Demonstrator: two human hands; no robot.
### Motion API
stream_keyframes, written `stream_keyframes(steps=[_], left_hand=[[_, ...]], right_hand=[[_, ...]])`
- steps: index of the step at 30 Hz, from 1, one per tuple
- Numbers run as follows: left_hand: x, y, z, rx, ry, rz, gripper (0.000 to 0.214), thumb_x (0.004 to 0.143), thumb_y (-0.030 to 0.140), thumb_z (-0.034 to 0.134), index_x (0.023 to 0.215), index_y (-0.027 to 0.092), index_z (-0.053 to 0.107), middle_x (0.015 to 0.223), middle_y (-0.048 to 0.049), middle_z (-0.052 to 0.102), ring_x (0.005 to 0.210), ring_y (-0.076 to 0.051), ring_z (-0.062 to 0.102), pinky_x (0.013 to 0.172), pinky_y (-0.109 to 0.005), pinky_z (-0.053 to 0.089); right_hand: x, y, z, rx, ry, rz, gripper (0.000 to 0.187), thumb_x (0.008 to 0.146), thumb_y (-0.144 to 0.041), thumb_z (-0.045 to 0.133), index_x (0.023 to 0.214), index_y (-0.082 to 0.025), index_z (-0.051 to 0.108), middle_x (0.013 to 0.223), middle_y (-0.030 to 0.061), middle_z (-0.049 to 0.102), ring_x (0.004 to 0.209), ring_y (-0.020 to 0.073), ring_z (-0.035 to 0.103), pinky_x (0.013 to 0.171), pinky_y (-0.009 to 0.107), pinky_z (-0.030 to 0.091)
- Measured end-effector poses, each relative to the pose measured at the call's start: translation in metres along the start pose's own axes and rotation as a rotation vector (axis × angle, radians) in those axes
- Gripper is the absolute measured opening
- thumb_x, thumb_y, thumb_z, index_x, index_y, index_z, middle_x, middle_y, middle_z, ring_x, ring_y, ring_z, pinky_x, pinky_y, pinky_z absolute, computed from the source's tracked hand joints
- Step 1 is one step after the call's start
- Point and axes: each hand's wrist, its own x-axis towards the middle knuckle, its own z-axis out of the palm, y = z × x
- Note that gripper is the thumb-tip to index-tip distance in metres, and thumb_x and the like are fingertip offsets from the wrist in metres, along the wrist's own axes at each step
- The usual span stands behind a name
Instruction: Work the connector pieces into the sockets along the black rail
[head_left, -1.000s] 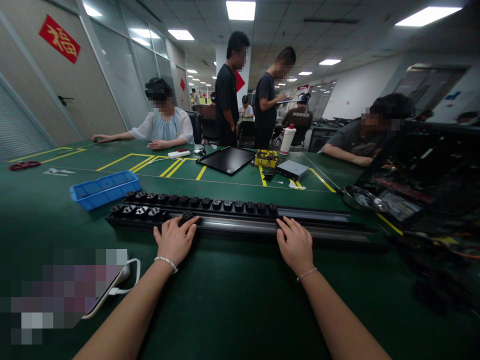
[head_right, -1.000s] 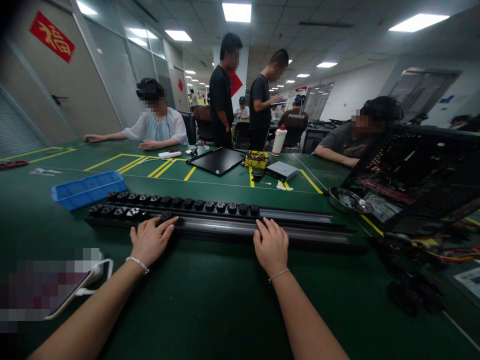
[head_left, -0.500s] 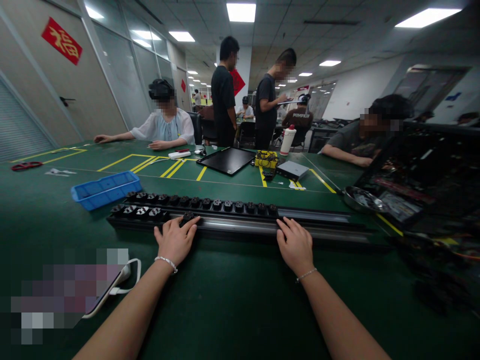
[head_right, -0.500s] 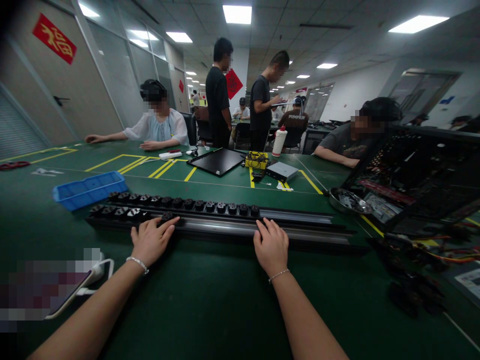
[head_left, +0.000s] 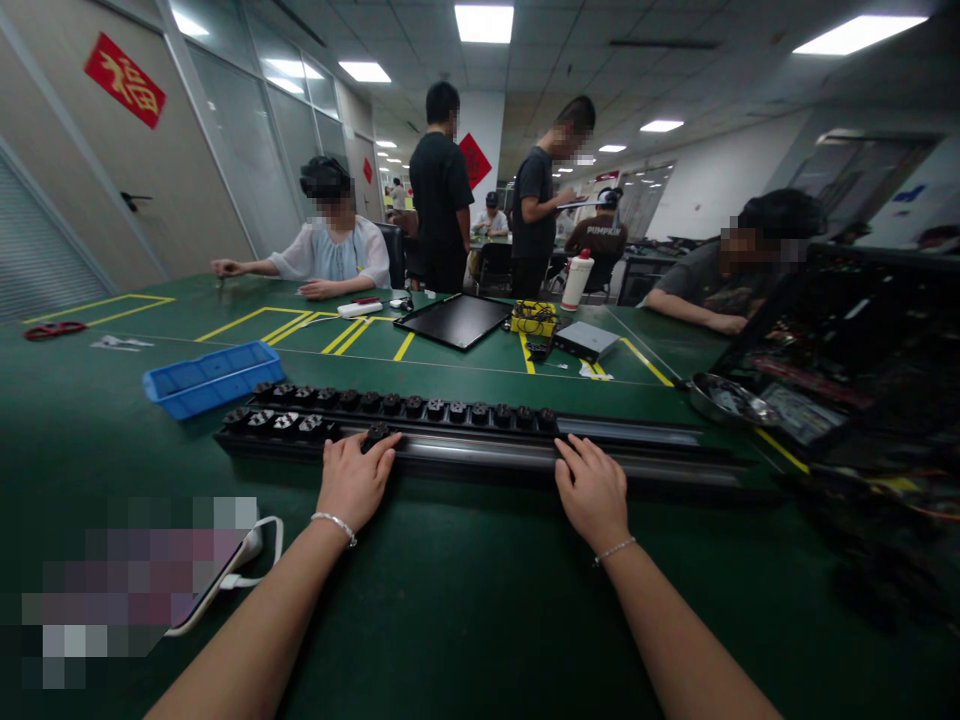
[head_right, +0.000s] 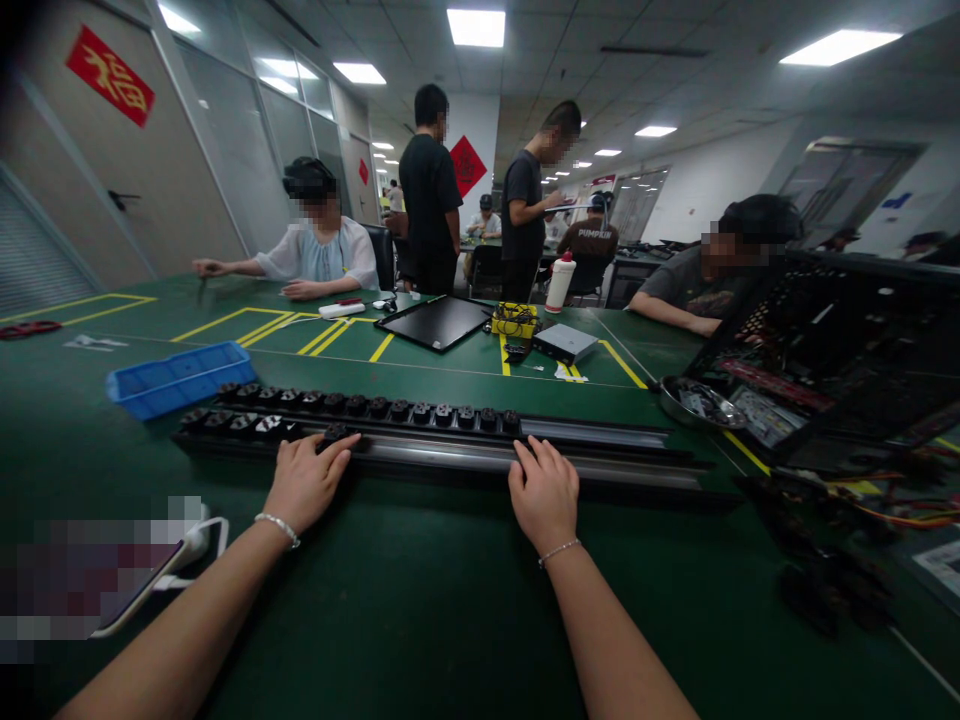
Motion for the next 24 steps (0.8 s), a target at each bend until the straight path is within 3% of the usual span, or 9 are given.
stream_keyframes(steps=[24], left_hand=[[-0.0009, 0.0024, -0.0042, -0.002, -0.005, -0.032, 0.038, 0.090, 0.041, 0.031, 0.121, 0.041, 0.053, 0.120, -0.0075, 0.054, 0.114, -0.027, 0.046, 0.102, -0.051, 0.024]], right_hand=[[0.0001, 0.0009, 0.0001, -0.004, -0.001, -0.008, 0.040, 0.087, -0.030, 0.035, 0.118, -0.023, 0.058, 0.126, 0.0061, 0.056, 0.119, 0.0231, 0.044, 0.096, 0.042, 0.032]])
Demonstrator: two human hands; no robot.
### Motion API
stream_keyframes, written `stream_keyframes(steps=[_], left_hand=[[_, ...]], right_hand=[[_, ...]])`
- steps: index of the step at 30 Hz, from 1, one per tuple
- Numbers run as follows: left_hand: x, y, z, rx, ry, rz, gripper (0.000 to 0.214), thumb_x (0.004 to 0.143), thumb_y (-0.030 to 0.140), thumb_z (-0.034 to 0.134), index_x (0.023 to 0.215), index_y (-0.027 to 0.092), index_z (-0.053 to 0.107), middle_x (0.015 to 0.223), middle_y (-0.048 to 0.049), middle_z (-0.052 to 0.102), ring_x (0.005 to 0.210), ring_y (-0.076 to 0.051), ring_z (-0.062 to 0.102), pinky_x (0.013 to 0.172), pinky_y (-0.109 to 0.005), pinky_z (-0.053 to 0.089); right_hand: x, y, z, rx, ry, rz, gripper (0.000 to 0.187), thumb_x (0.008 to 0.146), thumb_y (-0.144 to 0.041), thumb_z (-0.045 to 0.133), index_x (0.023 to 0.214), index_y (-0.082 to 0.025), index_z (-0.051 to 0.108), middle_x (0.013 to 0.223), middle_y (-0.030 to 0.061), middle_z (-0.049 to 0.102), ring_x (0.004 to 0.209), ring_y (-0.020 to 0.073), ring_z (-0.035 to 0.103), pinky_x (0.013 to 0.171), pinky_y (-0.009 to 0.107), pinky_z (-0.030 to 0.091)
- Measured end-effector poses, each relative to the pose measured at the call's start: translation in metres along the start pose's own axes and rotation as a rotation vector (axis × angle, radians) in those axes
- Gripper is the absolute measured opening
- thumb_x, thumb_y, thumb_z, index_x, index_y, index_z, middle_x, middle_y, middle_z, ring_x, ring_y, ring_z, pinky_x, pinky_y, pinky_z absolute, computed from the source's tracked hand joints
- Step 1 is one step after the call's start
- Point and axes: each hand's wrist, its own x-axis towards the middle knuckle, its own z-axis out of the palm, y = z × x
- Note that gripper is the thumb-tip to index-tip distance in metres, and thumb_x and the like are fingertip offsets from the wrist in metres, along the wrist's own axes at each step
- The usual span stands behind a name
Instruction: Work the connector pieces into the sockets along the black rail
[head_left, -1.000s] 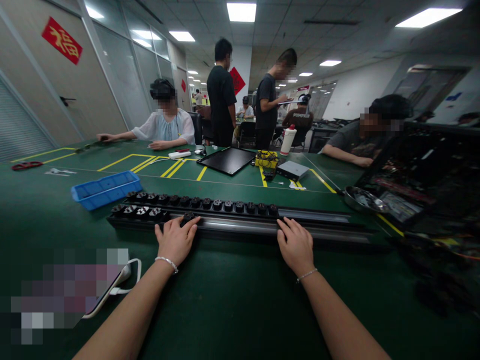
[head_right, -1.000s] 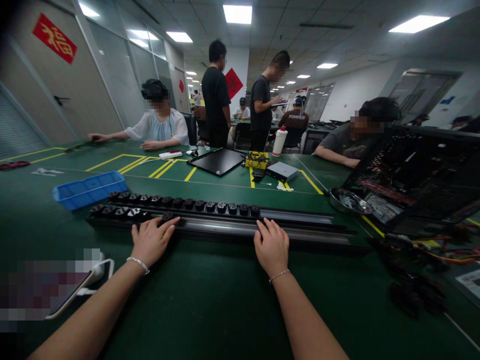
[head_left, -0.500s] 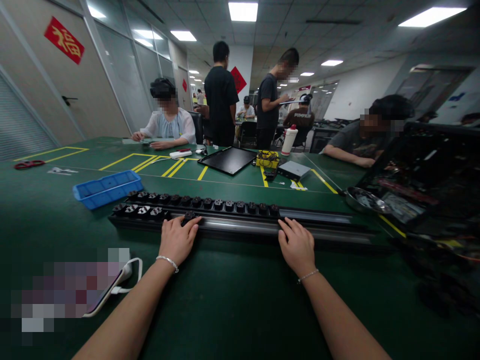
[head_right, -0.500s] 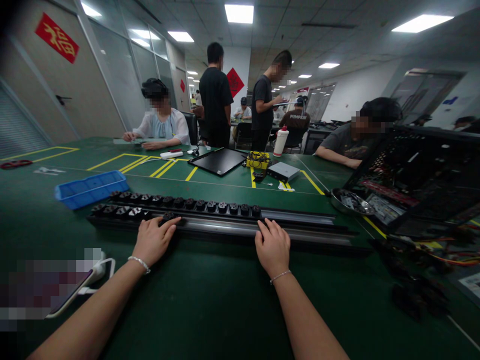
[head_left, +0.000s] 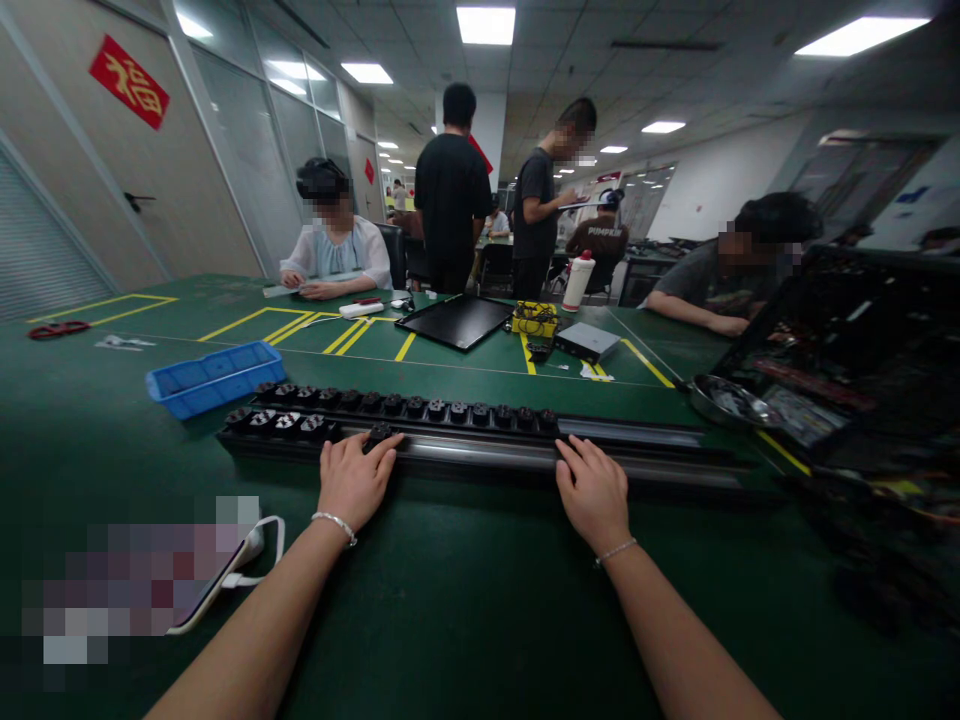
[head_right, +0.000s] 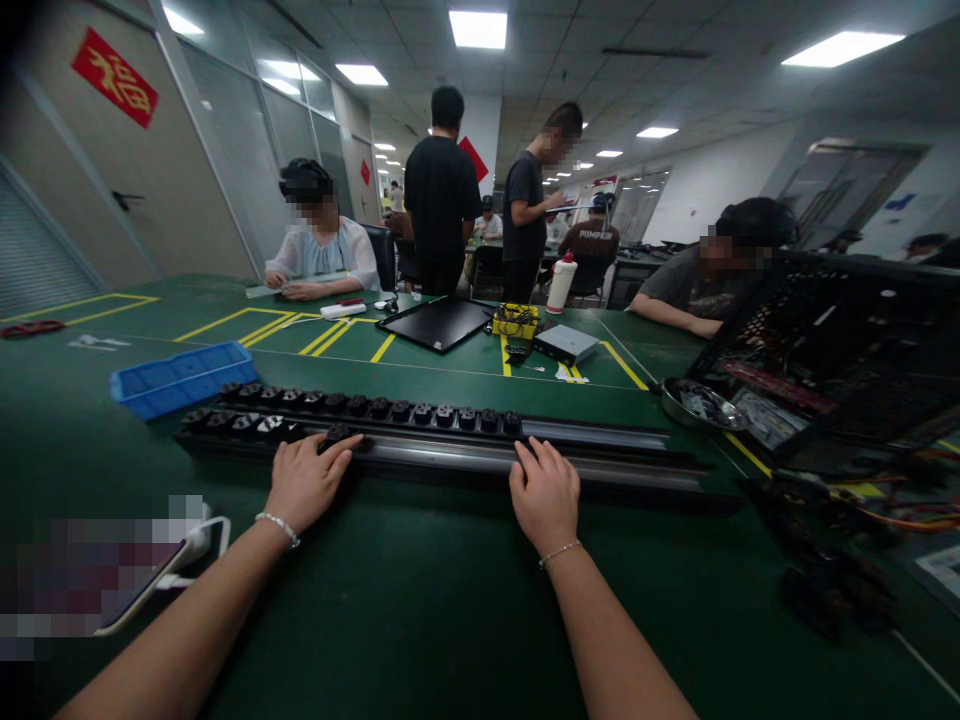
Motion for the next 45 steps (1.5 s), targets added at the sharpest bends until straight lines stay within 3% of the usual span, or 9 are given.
stream_keyframes(steps=[45], left_hand=[[-0.0004, -0.0010, 0.0039, -0.023, 0.029, -0.015, 0.036, 0.090, 0.041, 0.033, 0.118, 0.041, 0.056, 0.120, -0.0062, 0.056, 0.112, -0.026, 0.045, 0.101, -0.051, 0.025]], right_hand=[[0.0003, -0.0028, -0.0039, 0.006, -0.045, 0.031, 0.040, 0.088, -0.032, 0.033, 0.119, -0.023, 0.058, 0.128, 0.0051, 0.054, 0.122, 0.0226, 0.042, 0.098, 0.043, 0.031]])
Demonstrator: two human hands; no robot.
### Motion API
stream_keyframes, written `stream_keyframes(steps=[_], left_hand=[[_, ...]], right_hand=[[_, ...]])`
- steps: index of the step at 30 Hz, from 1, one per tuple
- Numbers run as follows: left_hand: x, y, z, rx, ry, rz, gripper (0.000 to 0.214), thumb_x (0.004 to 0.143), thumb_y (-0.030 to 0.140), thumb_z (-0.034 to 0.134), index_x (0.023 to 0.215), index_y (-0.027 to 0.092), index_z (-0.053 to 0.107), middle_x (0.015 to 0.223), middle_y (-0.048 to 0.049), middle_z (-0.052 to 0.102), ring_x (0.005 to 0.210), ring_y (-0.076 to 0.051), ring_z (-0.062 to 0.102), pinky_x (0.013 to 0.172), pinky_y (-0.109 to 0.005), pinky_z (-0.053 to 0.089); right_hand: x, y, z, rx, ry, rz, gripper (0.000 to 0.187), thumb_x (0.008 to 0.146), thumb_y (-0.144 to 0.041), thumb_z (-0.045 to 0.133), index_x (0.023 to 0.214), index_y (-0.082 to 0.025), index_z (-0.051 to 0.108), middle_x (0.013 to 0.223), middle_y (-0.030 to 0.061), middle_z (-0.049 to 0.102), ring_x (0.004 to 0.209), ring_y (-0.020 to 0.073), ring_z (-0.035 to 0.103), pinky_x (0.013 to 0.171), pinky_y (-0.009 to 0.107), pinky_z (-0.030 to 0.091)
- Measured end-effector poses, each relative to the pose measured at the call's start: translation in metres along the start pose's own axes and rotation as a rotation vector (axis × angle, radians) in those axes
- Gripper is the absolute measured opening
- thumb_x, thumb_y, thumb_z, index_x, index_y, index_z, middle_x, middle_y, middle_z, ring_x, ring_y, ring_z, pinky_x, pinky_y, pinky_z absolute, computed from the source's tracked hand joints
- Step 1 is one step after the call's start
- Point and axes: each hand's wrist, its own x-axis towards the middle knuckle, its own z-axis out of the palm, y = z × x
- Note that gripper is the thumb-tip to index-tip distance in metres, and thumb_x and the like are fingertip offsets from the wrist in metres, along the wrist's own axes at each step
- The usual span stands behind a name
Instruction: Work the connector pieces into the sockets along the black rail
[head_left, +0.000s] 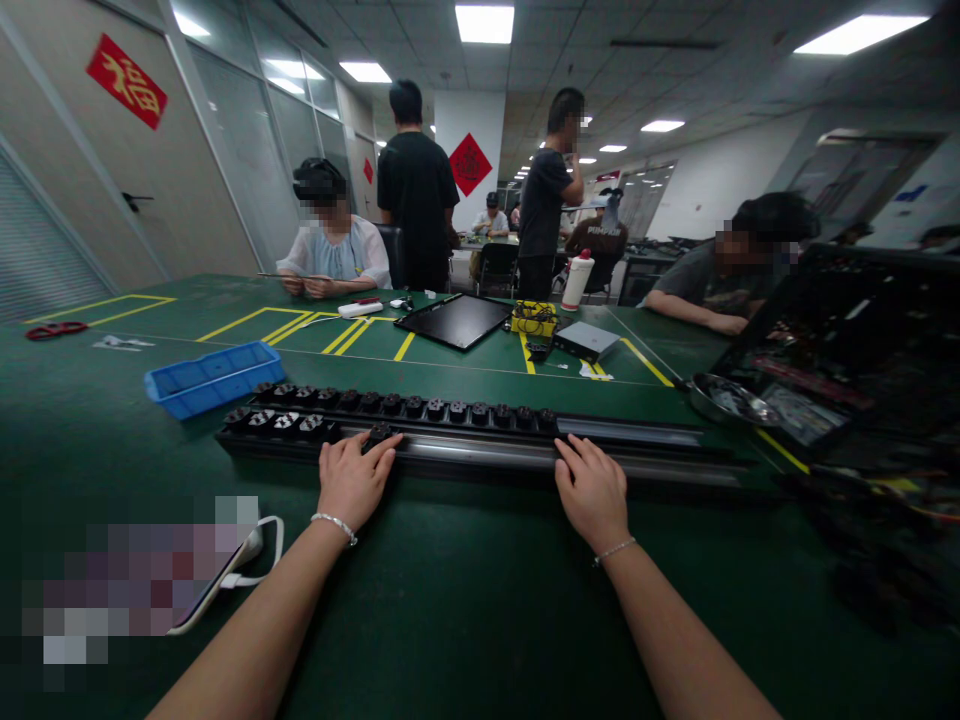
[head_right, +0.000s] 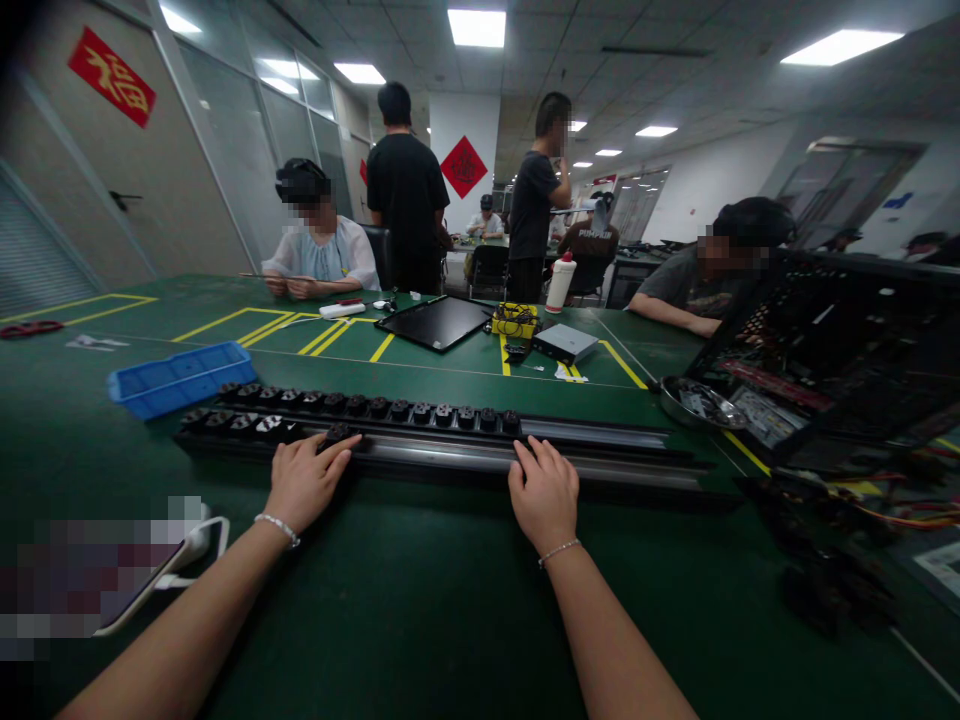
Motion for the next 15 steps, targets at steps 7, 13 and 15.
stream_keyframes(steps=[7, 13, 15], left_hand=[[0.0007, -0.0010, -0.0005, -0.017, -0.018, -0.002, 0.036, 0.090, 0.042, 0.033, 0.118, 0.042, 0.055, 0.119, -0.0061, 0.056, 0.113, -0.027, 0.045, 0.101, -0.051, 0.025], [0.0008, -0.0005, -0.0015, 0.003, -0.017, 0.001, 0.036, 0.090, 0.042, 0.032, 0.119, 0.043, 0.055, 0.118, -0.0060, 0.056, 0.111, -0.027, 0.046, 0.101, -0.050, 0.025], [0.0007, -0.0002, -0.0016, 0.006, -0.016, 0.001, 0.036, 0.090, 0.041, 0.033, 0.118, 0.042, 0.055, 0.118, -0.0060, 0.056, 0.111, -0.027, 0.046, 0.101, -0.050, 0.025]], right_hand=[[0.0001, 0.0009, 0.0013, -0.003, 0.011, -0.008, 0.040, 0.087, -0.031, 0.034, 0.119, -0.023, 0.057, 0.127, 0.0056, 0.055, 0.121, 0.0229, 0.043, 0.097, 0.043, 0.031], [0.0002, 0.0010, 0.0025, -0.007, 0.025, -0.017, 0.040, 0.088, -0.031, 0.034, 0.118, -0.022, 0.058, 0.127, 0.0055, 0.055, 0.121, 0.0226, 0.043, 0.097, 0.041, 0.031], [0.0002, 0.0019, 0.0039, -0.005, 0.037, -0.022, 0.040, 0.087, -0.031, 0.034, 0.118, -0.023, 0.058, 0.127, 0.0054, 0.055, 0.120, 0.0226, 0.043, 0.097, 0.041, 0.031]])
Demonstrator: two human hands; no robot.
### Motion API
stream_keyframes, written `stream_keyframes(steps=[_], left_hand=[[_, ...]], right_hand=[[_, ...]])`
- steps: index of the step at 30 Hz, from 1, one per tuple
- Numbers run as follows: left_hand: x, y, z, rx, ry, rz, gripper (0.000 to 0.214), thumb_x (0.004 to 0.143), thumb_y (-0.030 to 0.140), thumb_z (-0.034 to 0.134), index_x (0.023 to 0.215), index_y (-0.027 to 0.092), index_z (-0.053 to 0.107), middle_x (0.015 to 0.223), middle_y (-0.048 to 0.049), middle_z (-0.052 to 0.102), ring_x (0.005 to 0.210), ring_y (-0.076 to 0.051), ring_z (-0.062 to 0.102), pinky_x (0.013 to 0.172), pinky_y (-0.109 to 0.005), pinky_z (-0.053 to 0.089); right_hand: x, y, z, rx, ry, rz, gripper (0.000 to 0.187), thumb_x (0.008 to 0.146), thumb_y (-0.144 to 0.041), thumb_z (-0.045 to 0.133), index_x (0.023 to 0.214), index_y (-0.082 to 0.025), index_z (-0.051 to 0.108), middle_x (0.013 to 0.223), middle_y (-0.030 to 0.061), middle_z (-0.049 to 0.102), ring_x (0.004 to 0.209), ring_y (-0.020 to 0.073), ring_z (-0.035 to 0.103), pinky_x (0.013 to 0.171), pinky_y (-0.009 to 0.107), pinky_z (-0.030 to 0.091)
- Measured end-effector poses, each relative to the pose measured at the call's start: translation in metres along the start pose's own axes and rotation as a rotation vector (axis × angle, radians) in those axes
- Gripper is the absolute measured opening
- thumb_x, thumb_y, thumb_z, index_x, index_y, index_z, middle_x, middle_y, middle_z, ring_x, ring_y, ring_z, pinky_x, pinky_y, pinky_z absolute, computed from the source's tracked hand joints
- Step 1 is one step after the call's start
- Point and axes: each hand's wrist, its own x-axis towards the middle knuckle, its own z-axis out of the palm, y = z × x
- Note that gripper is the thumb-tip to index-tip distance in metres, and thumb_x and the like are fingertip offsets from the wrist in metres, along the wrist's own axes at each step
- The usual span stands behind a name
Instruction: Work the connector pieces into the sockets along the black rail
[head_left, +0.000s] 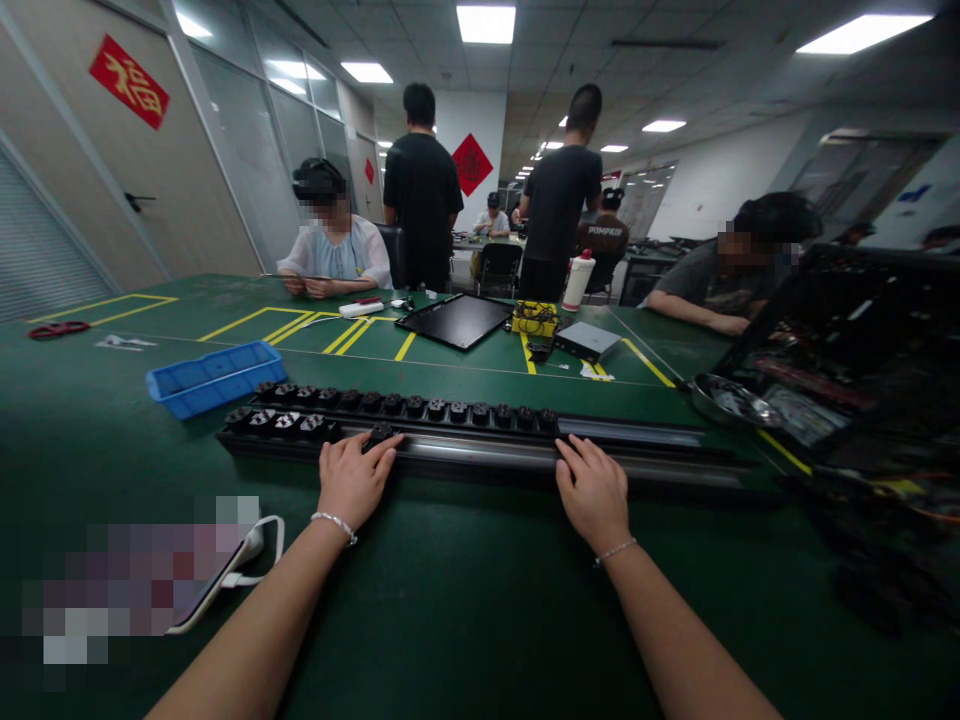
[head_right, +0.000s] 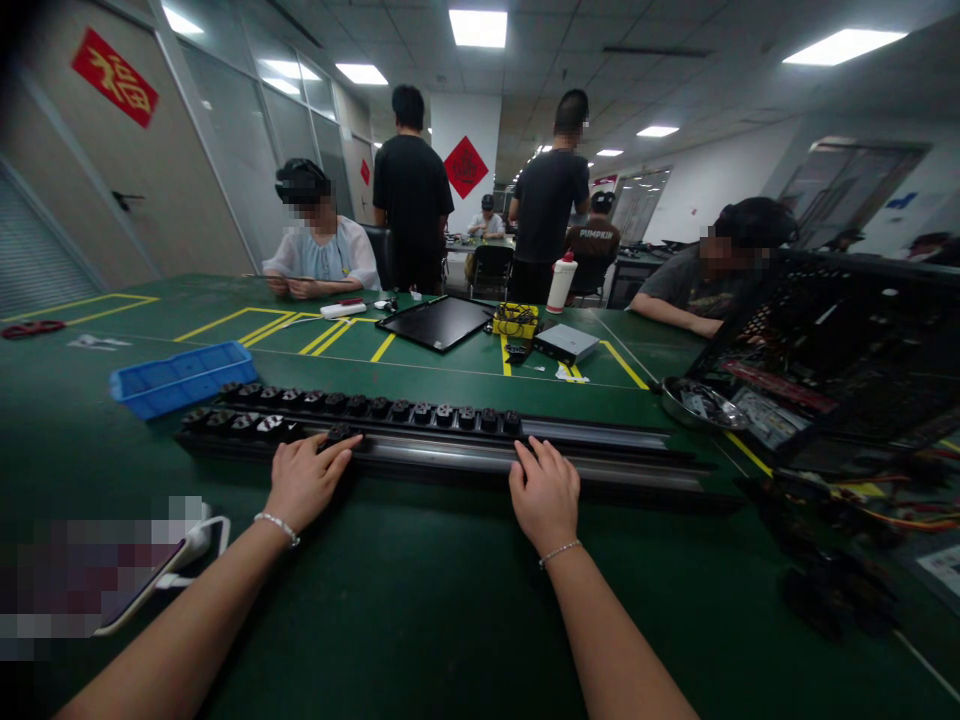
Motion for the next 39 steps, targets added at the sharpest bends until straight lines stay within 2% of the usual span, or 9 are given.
stream_keyframes(steps=[21, 39], left_hand=[[-0.0003, 0.0001, 0.0002, -0.028, 0.028, -0.015, 0.033, 0.088, 0.041, 0.038, 0.113, 0.040, 0.060, 0.120, -0.0033, 0.059, 0.110, -0.025, 0.047, 0.101, -0.048, 0.026], [-0.0006, -0.0003, 0.0013, -0.052, 0.024, -0.025, 0.033, 0.088, 0.042, 0.038, 0.112, 0.040, 0.061, 0.120, -0.0040, 0.059, 0.110, -0.025, 0.046, 0.101, -0.048, 0.024]], right_hand=[[0.0002, -0.0025, -0.0050, -0.005, -0.030, 0.011, 0.040, 0.088, -0.031, 0.033, 0.119, -0.023, 0.058, 0.127, 0.0057, 0.055, 0.121, 0.0228, 0.043, 0.097, 0.042, 0.031], [-0.0001, 0.0002, -0.0013, 0.006, -0.014, 0.002, 0.040, 0.088, -0.031, 0.034, 0.119, -0.023, 0.058, 0.127, 0.0062, 0.055, 0.121, 0.0230, 0.043, 0.097, 0.043, 0.031]])
